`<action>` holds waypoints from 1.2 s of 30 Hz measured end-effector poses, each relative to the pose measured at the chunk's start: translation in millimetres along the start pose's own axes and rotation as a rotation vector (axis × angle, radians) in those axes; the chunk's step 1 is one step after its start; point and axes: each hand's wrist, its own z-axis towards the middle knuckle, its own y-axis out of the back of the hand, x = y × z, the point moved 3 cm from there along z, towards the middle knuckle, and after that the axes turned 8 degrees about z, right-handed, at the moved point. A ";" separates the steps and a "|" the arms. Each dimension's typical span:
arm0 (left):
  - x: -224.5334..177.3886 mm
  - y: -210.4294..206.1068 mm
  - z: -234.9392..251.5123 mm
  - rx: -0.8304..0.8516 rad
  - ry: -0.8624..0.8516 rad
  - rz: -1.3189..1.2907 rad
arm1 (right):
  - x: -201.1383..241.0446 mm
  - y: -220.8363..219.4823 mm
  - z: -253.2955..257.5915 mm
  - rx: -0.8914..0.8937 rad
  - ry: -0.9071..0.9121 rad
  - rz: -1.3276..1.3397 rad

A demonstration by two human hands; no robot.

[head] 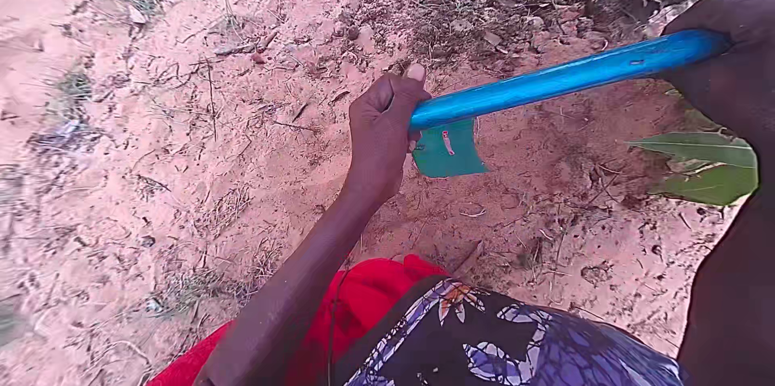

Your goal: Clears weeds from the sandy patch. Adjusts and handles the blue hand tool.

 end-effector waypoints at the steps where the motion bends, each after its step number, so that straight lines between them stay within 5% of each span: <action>1: 5.5 38.1 4.2 -0.101 0.037 0.031 | 42.1 -22.1 5.5 0.063 0.054 0.047; 4: 14.4 142.1 11.4 -0.381 0.133 0.139 | 145.9 -73.2 36.7 0.405 0.177 0.170; 8: 32.1 231.2 2.8 -0.575 0.108 0.259 | 220.7 -152.6 83.6 0.845 0.266 0.259; 14: 123.6 297.5 -20.2 -0.881 0.096 0.070 | 291.1 -255.9 101.7 0.985 0.423 0.251; 20: 157.1 246.2 -2.8 -0.773 0.067 0.067 | 226.4 -285.1 94.7 0.967 0.328 0.205; 31: 123.7 174.1 53.9 -0.556 0.046 -0.053 | 148.2 -204.8 80.0 0.888 0.108 0.124; 36: 93.0 104.0 79.7 -0.400 0.013 -0.090 | 91.8 -145.6 80.2 0.760 -0.064 0.065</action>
